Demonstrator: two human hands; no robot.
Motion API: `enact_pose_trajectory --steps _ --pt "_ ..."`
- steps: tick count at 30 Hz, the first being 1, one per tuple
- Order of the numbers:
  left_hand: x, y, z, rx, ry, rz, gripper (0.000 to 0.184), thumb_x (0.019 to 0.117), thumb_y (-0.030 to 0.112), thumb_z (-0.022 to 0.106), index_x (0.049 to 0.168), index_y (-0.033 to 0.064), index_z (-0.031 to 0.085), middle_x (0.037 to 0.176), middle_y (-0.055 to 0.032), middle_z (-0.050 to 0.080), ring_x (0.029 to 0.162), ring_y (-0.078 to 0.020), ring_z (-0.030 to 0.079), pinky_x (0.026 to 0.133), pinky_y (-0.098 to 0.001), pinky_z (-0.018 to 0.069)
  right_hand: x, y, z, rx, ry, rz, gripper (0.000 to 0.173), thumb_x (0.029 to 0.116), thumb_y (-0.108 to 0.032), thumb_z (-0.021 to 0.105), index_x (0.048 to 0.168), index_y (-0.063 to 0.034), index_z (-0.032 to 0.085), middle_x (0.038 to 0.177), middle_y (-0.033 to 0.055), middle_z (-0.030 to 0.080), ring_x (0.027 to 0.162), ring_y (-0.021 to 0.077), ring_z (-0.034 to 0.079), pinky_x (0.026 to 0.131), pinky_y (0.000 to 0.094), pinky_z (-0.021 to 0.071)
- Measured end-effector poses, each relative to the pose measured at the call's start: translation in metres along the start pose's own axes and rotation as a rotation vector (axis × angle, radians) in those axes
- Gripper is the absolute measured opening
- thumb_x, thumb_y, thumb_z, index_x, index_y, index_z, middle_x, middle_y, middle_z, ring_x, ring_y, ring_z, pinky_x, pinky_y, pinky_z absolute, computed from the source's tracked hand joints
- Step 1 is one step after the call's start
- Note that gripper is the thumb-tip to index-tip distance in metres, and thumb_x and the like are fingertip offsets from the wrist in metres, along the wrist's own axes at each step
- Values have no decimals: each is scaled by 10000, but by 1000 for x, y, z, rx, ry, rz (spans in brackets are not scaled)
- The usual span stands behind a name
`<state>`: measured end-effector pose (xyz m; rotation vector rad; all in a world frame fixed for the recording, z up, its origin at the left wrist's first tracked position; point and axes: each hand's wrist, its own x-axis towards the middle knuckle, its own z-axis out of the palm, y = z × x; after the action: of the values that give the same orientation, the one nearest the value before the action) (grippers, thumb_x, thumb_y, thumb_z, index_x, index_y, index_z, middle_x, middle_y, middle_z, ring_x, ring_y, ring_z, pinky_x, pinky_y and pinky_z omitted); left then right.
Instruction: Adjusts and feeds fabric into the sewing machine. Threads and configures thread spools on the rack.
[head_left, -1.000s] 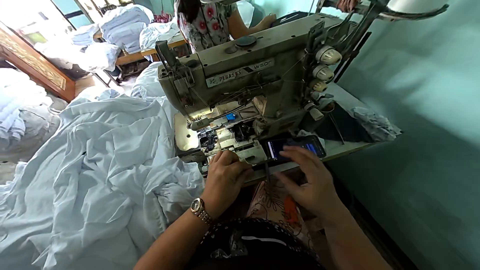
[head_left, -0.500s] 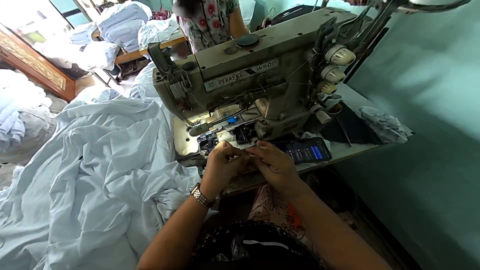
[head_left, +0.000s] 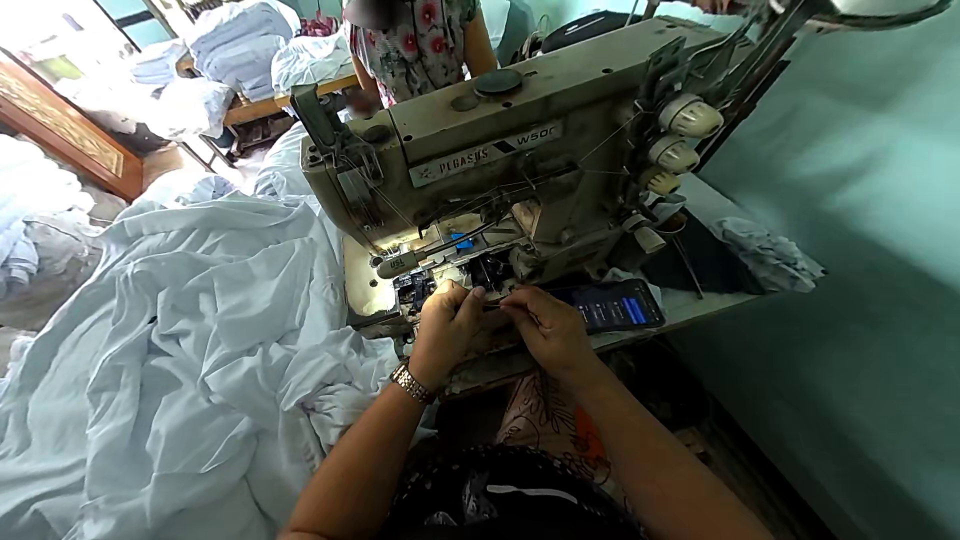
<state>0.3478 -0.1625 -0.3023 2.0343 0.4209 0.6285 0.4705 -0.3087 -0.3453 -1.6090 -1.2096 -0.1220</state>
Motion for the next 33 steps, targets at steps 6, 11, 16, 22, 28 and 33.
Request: enact_pose_trajectory --steps 6,11,16,22,28,33 --pt "0 -14 -2 -355 -52 -180 305 1104 201 426 1182 4 645 1013 -83 702 860 -145 686 773 -305 590 5 4 1 32 19 100 212 1038 -199 571 1073 -56 724 958 40 735 835 93 704 779 286 609" --pt "-1 -15 2 -563 -185 -245 360 980 57 652 1318 -58 601 1179 -141 716 1029 -187 703 925 -341 581 7 7 5 46 30 123 191 1029 -194 594 1062 -54 720 923 26 734 816 67 702 778 253 605" --pt "6 -10 7 -558 -111 -295 178 1004 89 636 1104 -20 734 975 -94 749 864 -134 708 820 -296 590 7 8 7 58 -5 155 206 1032 -218 595 1062 -61 725 929 33 735 829 68 694 784 259 590" --pt "9 -9 11 -560 -58 -342 188 985 84 667 1125 -28 722 956 -102 745 842 -143 712 794 -300 602 7 10 8 58 -39 168 208 1031 -207 583 1070 -56 720 948 43 734 848 83 700 808 274 593" --pt "9 -12 14 -523 -6 -335 158 1004 103 643 950 -19 727 842 -97 735 767 -151 700 737 -304 591 7 11 10 84 -46 184 200 1029 -209 590 1068 -59 717 931 32 732 830 79 703 799 272 601" --pt "9 -14 16 -529 -9 -283 151 1020 109 617 935 -1 676 813 -78 706 748 -139 682 722 -300 585 8 12 11 108 -66 198 211 1031 -223 586 1062 -63 720 918 29 729 819 75 696 790 265 596"
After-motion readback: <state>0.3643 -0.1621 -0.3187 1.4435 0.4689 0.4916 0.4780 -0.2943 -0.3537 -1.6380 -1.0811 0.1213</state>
